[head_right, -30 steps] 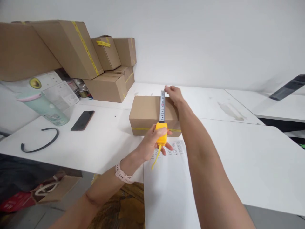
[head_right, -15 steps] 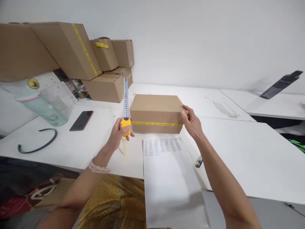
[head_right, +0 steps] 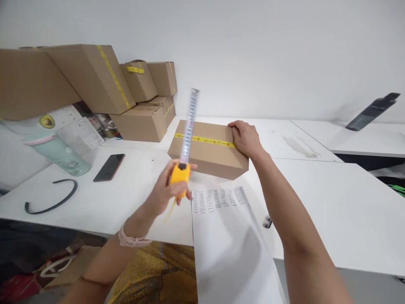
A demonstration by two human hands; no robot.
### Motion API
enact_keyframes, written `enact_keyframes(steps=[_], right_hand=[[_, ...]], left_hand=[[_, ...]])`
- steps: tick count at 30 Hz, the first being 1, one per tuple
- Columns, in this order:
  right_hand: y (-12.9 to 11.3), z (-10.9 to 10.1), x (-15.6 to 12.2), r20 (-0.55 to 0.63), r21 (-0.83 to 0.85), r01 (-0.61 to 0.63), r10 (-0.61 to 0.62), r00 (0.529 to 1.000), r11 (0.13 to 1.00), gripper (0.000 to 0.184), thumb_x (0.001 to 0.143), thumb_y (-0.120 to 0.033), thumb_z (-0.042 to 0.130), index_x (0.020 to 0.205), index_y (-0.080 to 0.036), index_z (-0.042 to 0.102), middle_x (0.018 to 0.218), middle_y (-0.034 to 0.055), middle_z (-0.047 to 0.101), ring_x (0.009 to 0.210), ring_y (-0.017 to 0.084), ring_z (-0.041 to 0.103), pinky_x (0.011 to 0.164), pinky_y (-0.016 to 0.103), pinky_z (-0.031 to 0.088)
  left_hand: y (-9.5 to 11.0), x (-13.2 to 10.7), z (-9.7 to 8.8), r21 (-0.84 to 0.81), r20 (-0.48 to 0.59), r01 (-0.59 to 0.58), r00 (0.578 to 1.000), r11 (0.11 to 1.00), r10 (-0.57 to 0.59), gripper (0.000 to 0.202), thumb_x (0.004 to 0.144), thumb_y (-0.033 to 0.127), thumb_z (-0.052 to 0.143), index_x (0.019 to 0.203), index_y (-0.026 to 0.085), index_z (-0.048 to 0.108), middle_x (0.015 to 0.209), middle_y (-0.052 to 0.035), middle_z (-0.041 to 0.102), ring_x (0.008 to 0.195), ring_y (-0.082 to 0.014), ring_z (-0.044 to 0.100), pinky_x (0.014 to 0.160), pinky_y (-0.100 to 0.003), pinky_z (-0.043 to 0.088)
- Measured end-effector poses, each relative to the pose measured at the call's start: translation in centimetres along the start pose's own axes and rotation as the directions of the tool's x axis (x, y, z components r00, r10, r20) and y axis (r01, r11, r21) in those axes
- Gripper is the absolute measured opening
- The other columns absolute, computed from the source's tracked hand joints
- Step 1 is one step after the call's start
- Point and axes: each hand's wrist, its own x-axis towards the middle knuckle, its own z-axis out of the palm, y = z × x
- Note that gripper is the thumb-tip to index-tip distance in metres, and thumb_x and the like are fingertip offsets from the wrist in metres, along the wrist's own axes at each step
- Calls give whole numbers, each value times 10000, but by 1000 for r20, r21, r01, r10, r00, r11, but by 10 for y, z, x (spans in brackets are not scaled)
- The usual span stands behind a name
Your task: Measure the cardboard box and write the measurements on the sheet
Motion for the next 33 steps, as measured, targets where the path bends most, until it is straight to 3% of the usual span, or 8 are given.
enact_keyframes(steps=[2, 4, 11, 14, 20, 27, 30, 33], right_hand=[[-5, -2, -4, -7, -49, 33, -33, 999, 998, 315, 969, -362, 397, 1113, -256, 656, 1155, 109, 727, 1069, 322, 618, 961, 504, 432], [-9, -3, -7, -14, -97, 57, -59, 998, 994, 313, 983, -400, 393, 1114, -258, 639, 1149, 112, 724, 1074, 323, 607, 963, 506, 418], [-14, -6, -11, 37, -191, 132, -127, 991, 973, 452, 1026, -377, 291, 1352, -278, 589, 1116, 123, 667, 1028, 327, 568, 914, 510, 412], [-12, -6, -11, 59, -212, 186, -177, 982, 959, 513, 1037, -367, 255, 1445, -345, 565, 1084, 121, 630, 980, 318, 553, 888, 510, 417], [-8, -4, -10, 52, -203, 217, -211, 976, 955, 507, 1044, -399, 261, 1394, -416, 627, 1078, 112, 611, 965, 308, 538, 873, 512, 428], [-6, -3, -9, 55, -184, 200, -193, 980, 962, 504, 1039, -409, 273, 1405, -393, 619, 1118, 117, 625, 1009, 319, 549, 910, 537, 422], [-8, -3, -13, 30, -204, 136, -133, 991, 969, 524, 1022, -535, 328, 1435, -337, 582, 1110, 121, 649, 1061, 342, 550, 943, 552, 408], [-15, -5, -22, -14, -246, 56, -62, 998, 968, 608, 946, -687, 430, 1332, -263, 634, 1119, 134, 668, 1096, 376, 548, 959, 565, 396]], left_hand=[[-7, -7, 16, -65, 141, 124, 983, 990, -114, 502, 752, 423, 773, 1104, 204, 490, 1131, -79, 659, 549, -121, 696, 333, -174, 404], [-12, -8, 24, -117, 205, 202, 963, 972, -175, 474, 755, 442, 753, 1063, 198, 488, 1173, -93, 646, 527, -118, 697, 318, -170, 373], [-25, -12, 29, -165, 189, 288, 948, 943, -256, 483, 753, 463, 741, 1058, 197, 478, 1248, -113, 621, 514, -115, 698, 315, -167, 355], [-33, -19, 34, -178, 194, 298, 945, 938, -263, 527, 746, 490, 765, 1074, 202, 470, 1132, -75, 641, 517, -123, 693, 317, -170, 361], [-46, -25, 47, -155, 186, 286, 949, 946, -256, 540, 770, 470, 788, 1099, 227, 435, 923, 9, 630, 572, -120, 686, 372, -158, 404], [-53, -25, 47, -134, 181, 273, 952, 953, -247, 534, 782, 431, 792, 1144, 239, 450, 968, -1, 634, 608, -119, 684, 401, -170, 448], [-54, -27, 43, -140, 179, 259, 956, 956, -233, 519, 776, 414, 783, 1138, 236, 458, 1032, -25, 641, 607, -115, 678, 410, -181, 459], [-55, -41, 33, -162, 153, 202, 972, 966, -178, 551, 750, 397, 789, 1169, 248, 465, 1186, -60, 624, 623, -101, 661, 436, -196, 471]])
